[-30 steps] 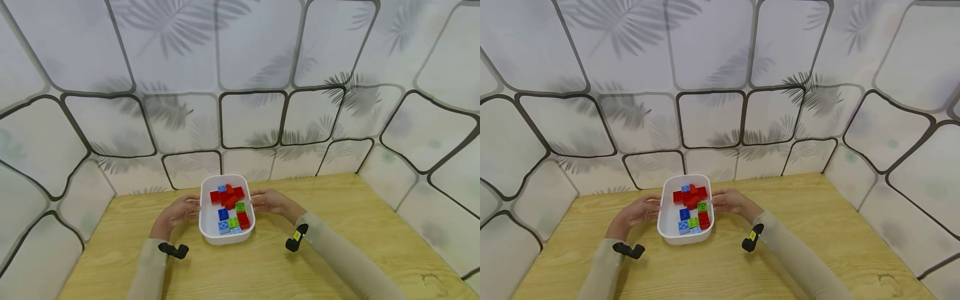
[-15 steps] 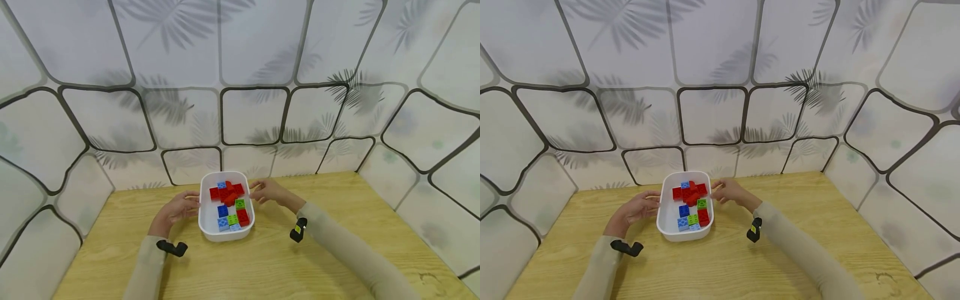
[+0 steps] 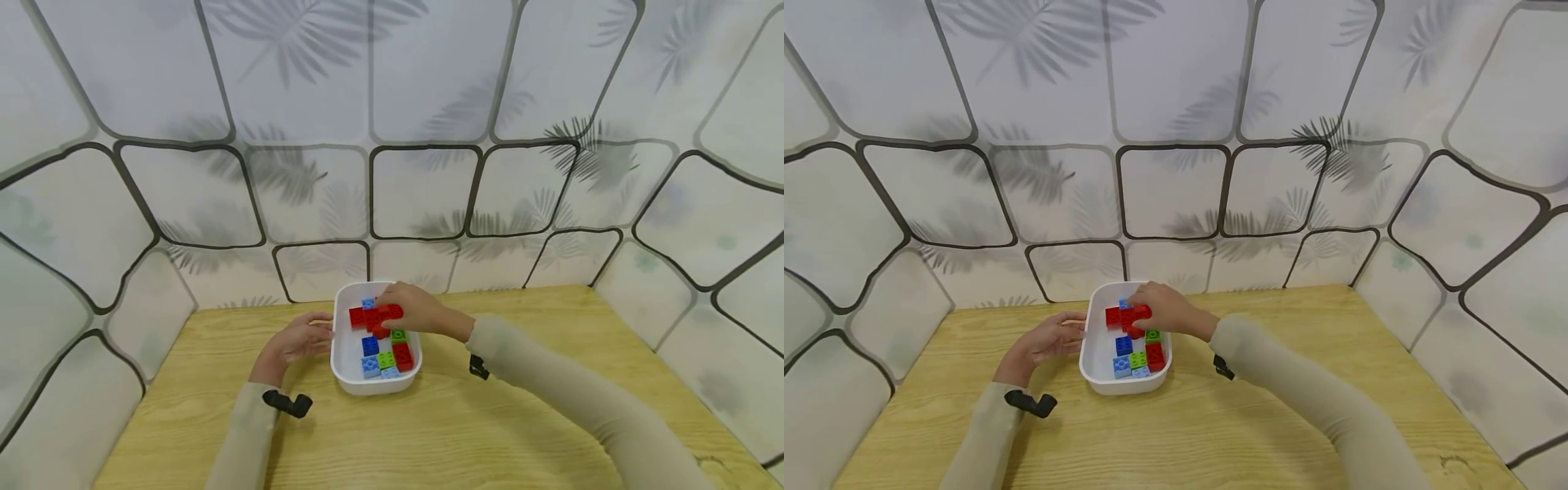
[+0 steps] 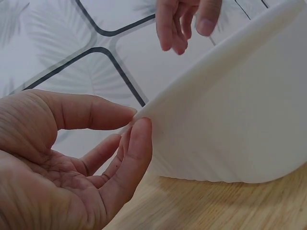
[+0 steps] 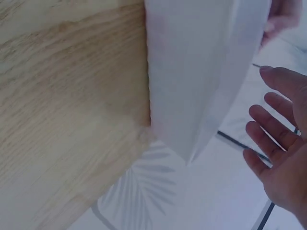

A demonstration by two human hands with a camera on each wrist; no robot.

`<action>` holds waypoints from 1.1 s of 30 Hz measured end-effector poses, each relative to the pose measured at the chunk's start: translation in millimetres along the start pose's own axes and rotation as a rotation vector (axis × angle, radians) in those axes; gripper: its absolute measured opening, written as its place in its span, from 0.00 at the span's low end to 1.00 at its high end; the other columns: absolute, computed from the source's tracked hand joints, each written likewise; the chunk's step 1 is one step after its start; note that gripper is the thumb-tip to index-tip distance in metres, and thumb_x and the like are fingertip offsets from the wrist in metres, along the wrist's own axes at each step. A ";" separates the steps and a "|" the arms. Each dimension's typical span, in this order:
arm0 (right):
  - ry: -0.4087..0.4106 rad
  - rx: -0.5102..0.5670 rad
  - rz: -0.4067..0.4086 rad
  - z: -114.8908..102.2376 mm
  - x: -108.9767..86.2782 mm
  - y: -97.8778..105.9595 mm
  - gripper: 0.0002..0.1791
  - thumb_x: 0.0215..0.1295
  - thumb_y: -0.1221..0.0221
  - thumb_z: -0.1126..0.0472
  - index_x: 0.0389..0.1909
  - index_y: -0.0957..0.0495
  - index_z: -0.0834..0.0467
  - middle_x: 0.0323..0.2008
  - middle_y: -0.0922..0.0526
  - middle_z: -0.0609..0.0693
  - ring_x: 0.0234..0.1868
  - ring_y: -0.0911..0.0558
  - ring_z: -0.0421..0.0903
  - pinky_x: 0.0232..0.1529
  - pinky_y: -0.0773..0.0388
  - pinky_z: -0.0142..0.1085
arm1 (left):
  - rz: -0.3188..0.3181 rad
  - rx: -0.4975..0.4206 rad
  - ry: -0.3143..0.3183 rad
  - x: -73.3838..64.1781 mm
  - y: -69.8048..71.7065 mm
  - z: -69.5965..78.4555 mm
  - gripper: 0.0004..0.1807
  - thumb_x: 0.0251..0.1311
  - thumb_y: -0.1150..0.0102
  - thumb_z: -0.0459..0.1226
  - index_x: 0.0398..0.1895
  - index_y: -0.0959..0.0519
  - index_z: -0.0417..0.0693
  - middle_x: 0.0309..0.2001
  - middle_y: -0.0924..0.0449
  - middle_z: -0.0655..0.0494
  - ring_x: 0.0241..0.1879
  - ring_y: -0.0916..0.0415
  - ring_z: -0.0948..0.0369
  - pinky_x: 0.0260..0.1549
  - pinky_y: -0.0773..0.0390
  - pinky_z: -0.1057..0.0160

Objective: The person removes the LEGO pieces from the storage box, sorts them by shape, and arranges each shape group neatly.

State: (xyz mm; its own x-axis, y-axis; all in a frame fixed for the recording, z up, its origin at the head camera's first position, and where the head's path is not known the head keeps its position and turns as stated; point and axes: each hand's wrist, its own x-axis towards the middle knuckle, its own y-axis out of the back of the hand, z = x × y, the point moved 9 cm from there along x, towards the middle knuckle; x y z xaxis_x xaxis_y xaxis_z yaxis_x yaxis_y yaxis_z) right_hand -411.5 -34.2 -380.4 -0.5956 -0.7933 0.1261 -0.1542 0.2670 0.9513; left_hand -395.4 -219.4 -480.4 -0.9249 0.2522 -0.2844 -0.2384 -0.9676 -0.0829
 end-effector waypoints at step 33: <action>0.117 -0.253 -0.170 -19.1 18.4 -66.9 0.20 0.65 0.31 0.55 0.58 0.16 0.54 0.53 0.14 0.48 0.55 0.21 0.45 0.63 0.24 0.36 | -0.061 -0.066 -0.003 -1.5 -1.6 -1.4 0.28 0.71 0.48 0.26 0.71 0.43 0.35 0.42 0.19 0.57 0.39 0.19 0.67 0.41 0.15 0.68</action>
State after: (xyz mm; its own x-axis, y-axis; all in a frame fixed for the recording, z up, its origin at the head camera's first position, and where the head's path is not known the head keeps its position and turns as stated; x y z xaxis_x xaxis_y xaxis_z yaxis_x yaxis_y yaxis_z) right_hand -397.0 -77.1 -436.3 -0.4815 -0.8762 -0.0226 -0.0340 -0.0071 0.9994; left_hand -393.3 -218.3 -481.2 -0.9103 0.3107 -0.2736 -0.2747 -0.9477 -0.1624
